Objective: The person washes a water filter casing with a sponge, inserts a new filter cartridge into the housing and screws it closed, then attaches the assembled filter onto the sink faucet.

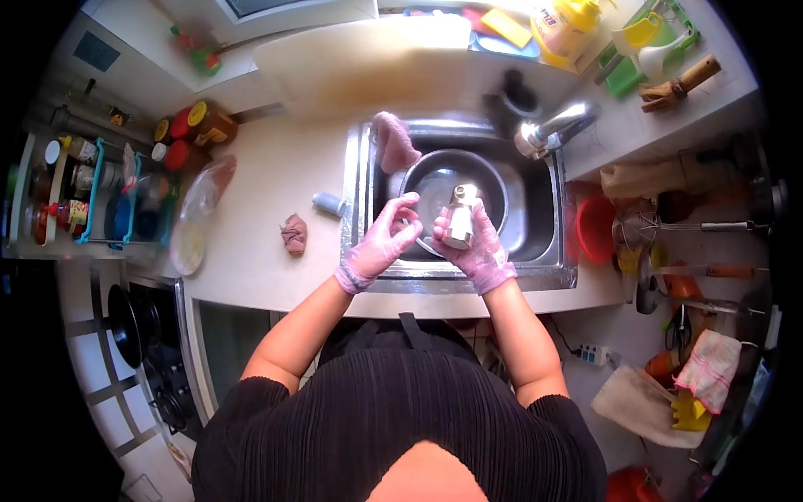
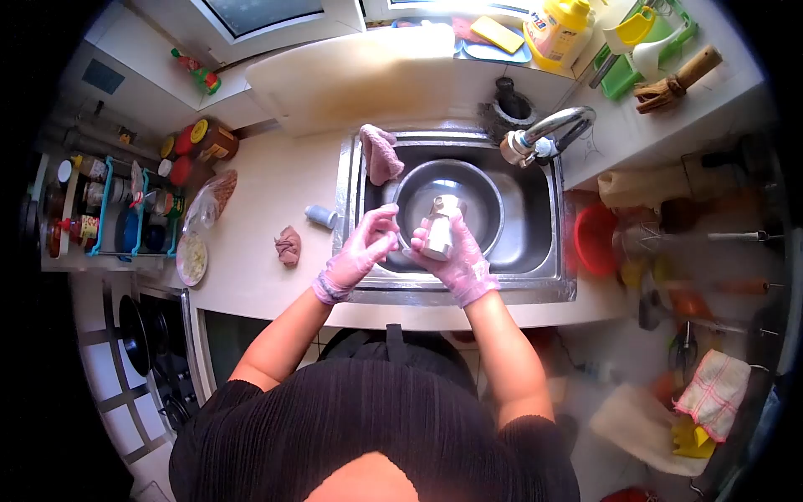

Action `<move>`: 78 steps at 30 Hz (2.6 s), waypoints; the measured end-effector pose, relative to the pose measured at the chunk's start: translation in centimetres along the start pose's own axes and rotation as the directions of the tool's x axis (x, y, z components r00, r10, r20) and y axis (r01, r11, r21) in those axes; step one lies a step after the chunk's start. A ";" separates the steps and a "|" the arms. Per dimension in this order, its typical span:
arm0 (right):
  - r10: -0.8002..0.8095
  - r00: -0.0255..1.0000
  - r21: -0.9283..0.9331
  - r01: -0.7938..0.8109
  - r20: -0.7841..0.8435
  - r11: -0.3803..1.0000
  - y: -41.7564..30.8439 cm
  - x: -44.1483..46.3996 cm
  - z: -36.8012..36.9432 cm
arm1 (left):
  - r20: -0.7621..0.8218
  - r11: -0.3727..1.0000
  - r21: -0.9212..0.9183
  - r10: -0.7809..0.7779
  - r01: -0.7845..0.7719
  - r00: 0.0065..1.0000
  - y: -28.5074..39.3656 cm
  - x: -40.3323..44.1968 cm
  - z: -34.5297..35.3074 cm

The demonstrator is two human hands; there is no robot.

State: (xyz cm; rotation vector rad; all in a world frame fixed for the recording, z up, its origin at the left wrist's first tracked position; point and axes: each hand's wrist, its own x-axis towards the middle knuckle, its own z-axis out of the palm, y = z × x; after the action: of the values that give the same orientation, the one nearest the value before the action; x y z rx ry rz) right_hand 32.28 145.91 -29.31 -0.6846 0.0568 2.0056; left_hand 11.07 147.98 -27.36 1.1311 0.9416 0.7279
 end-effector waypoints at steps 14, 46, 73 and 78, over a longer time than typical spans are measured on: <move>0.286 0.957 -0.389 -0.285 -0.055 0.876 -2.6 -2.0 -0.2 | 0.707 0.562 0.445 0.258 -0.698 0.659 1.3 6.9 3.0; -0.378 0.915 -0.612 0.381 0.141 0.693 -0.6 -3.0 -4.4 | 0.168 0.993 0.057 0.097 -0.108 0.981 -1.3 4.4 4.9; -0.543 0.825 -0.004 0.550 0.156 0.835 -6.0 -2.8 -5.3 | 0.194 0.938 -0.157 0.336 -0.308 0.922 -2.7 9.6 13.8; -0.521 0.840 0.034 0.522 0.154 0.852 -6.5 -2.1 -6.0 | 0.092 0.960 -0.112 0.267 -0.257 0.959 -2.9 9.7 13.6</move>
State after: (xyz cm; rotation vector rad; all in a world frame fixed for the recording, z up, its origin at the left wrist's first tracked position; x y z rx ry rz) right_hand 41.00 145.77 -31.78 -0.4768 -0.2154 1.5202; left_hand 27.62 149.89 -30.62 1.2079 0.6642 0.9098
